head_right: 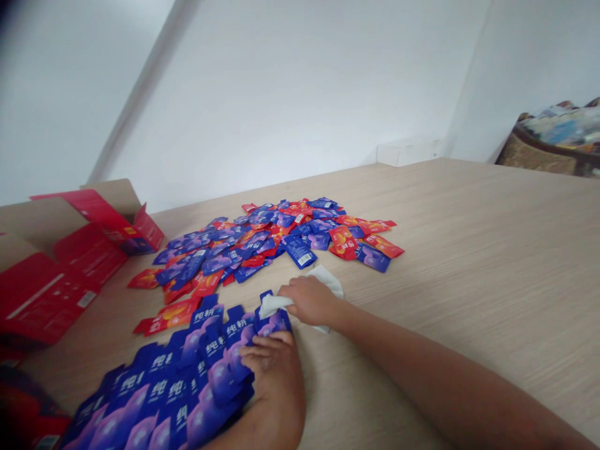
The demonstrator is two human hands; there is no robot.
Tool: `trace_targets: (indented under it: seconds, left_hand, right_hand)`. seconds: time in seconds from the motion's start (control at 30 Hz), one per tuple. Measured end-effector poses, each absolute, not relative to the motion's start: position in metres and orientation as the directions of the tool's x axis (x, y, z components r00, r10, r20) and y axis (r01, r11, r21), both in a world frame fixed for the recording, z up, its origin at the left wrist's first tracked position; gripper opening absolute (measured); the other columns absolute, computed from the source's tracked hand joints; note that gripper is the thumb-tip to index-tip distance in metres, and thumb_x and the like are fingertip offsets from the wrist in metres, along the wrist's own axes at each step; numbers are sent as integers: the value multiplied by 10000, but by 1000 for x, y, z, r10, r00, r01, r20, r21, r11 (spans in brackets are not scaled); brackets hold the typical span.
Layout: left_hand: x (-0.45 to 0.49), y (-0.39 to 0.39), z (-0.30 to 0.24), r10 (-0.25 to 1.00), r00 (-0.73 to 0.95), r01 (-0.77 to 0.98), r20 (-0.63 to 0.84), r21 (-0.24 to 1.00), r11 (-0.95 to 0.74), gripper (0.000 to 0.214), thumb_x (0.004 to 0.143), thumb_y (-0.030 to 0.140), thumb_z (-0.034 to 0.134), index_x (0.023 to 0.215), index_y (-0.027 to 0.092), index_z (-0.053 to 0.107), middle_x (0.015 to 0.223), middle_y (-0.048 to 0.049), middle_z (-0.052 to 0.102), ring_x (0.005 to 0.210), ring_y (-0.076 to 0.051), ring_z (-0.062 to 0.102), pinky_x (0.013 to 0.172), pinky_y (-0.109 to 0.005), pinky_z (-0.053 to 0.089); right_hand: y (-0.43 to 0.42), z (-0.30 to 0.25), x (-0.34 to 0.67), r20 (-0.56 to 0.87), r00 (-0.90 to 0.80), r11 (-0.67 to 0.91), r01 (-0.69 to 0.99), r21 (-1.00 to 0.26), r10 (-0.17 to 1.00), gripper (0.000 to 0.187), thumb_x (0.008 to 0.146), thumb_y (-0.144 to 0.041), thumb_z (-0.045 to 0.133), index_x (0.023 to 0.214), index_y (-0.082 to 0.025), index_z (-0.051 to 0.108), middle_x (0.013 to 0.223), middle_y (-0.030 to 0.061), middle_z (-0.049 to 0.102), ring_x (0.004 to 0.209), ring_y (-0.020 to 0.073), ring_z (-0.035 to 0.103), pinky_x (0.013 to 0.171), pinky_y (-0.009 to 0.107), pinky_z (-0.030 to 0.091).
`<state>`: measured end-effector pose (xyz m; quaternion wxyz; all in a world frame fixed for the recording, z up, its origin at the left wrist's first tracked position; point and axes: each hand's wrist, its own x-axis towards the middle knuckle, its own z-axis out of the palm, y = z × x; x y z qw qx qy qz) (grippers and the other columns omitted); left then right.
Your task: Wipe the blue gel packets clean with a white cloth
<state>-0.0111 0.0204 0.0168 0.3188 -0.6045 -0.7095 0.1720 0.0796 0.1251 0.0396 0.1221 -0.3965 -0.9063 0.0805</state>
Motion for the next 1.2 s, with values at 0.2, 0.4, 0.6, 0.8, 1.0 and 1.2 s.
trace_targets:
  seconds: [0.2, 0.4, 0.6, 0.8, 1.0, 1.2]
  left_hand:
    - [-12, 21, 14, 962, -20, 717, 274, -667, 205, 307, 770, 0, 402, 950, 54, 645, 960, -250, 685, 859, -353, 655, 689, -448, 523]
    - [-12, 21, 10, 955, -21, 705, 296, -673, 224, 287, 776, 13, 411, 933, 53, 648, 948, -257, 685, 845, -366, 656, 679, -461, 523]
    - [-14, 22, 5, 958, -21, 715, 287, -666, 216, 285, 773, 13, 423, 940, 58, 650, 951, -256, 684, 845, -367, 656, 672, -469, 527]
    - [-13, 23, 4, 957, -32, 721, 289, -657, 222, 286, 768, 8, 431, 935, 69, 655, 947, -236, 692, 834, -351, 661, 671, -470, 532]
    - [-13, 25, 2, 961, -43, 738, 273, -640, 215, 289, 775, 9, 425, 935, 74, 656, 956, -241, 687, 849, -356, 656, 684, -478, 528]
    - [-11, 24, 5, 969, -58, 724, 242, -658, 208, 307, 758, 18, 436, 959, 84, 659, 972, -246, 682, 866, -369, 648, 684, -477, 529]
  right_hand:
    - [123, 39, 79, 163, -734, 743, 602, -293, 659, 282, 805, -274, 553, 1075, -198, 575, 952, 62, 591, 885, 194, 527, 769, 293, 353]
    - [131, 37, 85, 162, -620, 639, 717, -279, 768, 247, 818, -274, 526, 1044, -188, 574, 967, 70, 604, 930, 202, 537, 784, 291, 354]
    - [142, 50, 98, 162, -379, 410, 875, -257, 911, 289, 862, -362, 471, 1091, -203, 548, 1006, 76, 624, 931, 218, 562, 774, 293, 373]
    - [166, 53, 112, 209, -151, 202, 948, -248, 966, 376, 879, -368, 446, 1208, -188, 469, 1115, 112, 577, 998, 233, 544, 805, 304, 390]
    - [190, 56, 104, 232, -131, 167, 975, -145, 964, 319, 896, -328, 391, 1180, -208, 472, 1126, 124, 531, 970, 247, 546, 765, 332, 406]
    - [205, 40, 88, 191, -101, 126, 984, -125, 976, 515, 808, -543, 496, 1180, -188, 470, 1175, 164, 507, 1090, 324, 470, 902, 500, 317]
